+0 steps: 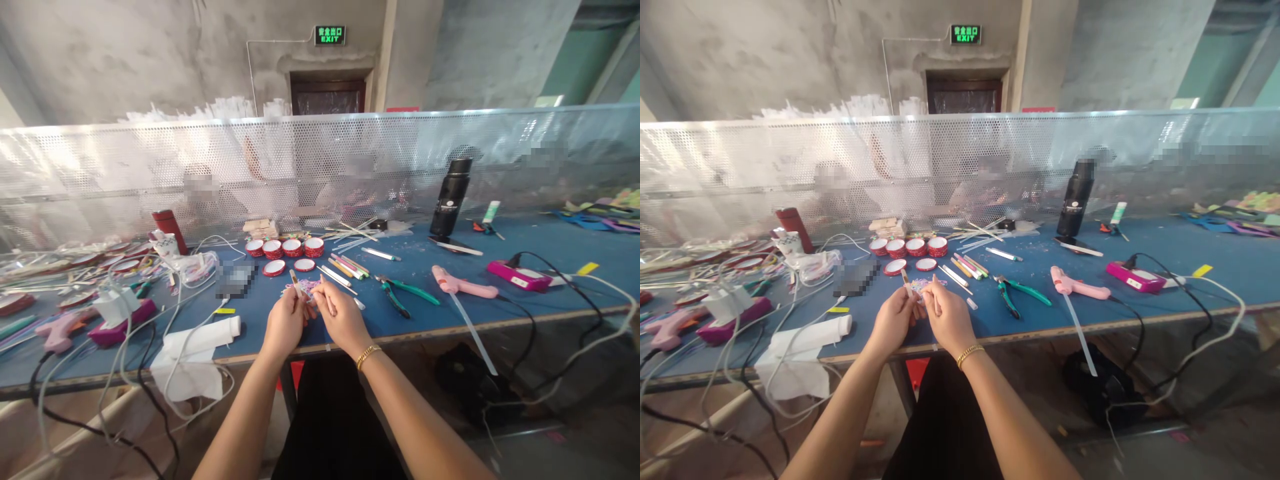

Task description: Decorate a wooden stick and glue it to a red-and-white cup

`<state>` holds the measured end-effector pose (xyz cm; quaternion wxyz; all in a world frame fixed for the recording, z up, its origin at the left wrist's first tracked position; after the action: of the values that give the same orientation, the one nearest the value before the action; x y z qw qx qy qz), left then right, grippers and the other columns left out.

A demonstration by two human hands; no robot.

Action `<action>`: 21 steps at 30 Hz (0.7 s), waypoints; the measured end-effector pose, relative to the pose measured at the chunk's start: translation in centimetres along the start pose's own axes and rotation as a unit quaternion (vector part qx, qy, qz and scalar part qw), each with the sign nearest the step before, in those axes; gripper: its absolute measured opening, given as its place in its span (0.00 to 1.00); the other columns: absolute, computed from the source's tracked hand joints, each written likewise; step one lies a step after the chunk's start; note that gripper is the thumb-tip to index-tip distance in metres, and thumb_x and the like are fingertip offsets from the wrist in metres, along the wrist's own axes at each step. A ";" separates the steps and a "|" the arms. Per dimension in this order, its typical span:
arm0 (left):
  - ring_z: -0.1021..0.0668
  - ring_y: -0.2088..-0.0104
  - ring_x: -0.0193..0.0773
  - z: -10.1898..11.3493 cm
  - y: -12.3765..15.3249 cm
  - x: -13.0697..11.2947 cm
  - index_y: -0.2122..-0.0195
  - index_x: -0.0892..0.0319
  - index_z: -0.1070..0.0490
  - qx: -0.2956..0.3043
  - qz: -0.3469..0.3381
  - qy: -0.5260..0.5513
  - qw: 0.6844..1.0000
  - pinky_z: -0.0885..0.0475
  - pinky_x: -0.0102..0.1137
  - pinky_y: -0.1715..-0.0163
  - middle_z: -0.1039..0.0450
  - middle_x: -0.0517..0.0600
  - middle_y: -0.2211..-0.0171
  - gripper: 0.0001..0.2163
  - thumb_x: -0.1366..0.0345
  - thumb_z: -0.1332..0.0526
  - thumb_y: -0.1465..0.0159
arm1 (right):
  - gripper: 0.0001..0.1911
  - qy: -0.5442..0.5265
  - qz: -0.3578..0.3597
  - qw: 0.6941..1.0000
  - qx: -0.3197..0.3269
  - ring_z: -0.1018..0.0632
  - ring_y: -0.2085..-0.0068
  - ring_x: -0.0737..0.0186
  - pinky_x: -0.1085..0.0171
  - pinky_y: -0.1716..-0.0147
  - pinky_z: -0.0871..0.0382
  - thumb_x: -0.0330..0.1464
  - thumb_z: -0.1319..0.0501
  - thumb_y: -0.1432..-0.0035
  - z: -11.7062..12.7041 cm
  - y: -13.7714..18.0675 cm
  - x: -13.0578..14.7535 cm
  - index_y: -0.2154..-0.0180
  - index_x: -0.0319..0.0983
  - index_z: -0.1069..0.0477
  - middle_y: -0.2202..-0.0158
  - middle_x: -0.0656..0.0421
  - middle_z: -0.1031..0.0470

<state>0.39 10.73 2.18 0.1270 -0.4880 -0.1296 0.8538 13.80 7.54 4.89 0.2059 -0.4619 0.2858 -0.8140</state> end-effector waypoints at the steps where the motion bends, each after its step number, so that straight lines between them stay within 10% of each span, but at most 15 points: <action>1: 0.26 0.78 0.36 0.0 0.0 0.0 0.68 0.54 0.33 0.001 0.001 0.002 1.000 0.36 0.29 0.72 0.24 0.46 0.75 0.12 0.57 0.48 0.31 | 0.12 0.000 -0.001 1.000 0.000 0.26 0.72 0.65 0.68 0.68 0.37 0.38 0.48 0.29 0.0 0.0 0.0 0.60 0.41 0.29 0.73 0.61 0.26; 21: 0.26 0.78 0.36 0.1 0.1 -0.1 0.69 0.54 0.34 -0.001 -0.002 -0.006 1.000 0.37 0.29 0.73 0.24 0.46 0.75 0.11 0.58 0.48 0.31 | 0.13 0.006 0.002 1.000 -0.004 0.26 0.72 0.64 0.68 0.69 0.37 0.38 0.48 0.29 0.1 0.0 0.1 0.61 0.41 0.28 0.75 0.62 0.27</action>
<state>0.34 10.60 2.25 0.1277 -0.4827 -0.1327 0.8562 13.79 7.44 4.99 0.2038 -0.4571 0.2913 -0.8152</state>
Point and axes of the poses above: each hand's wrist, its own y-axis away from the middle knuckle, its own z-axis out of the back of the hand, x = y × z, the point moved 10 cm from there along -y, towards the middle knuckle
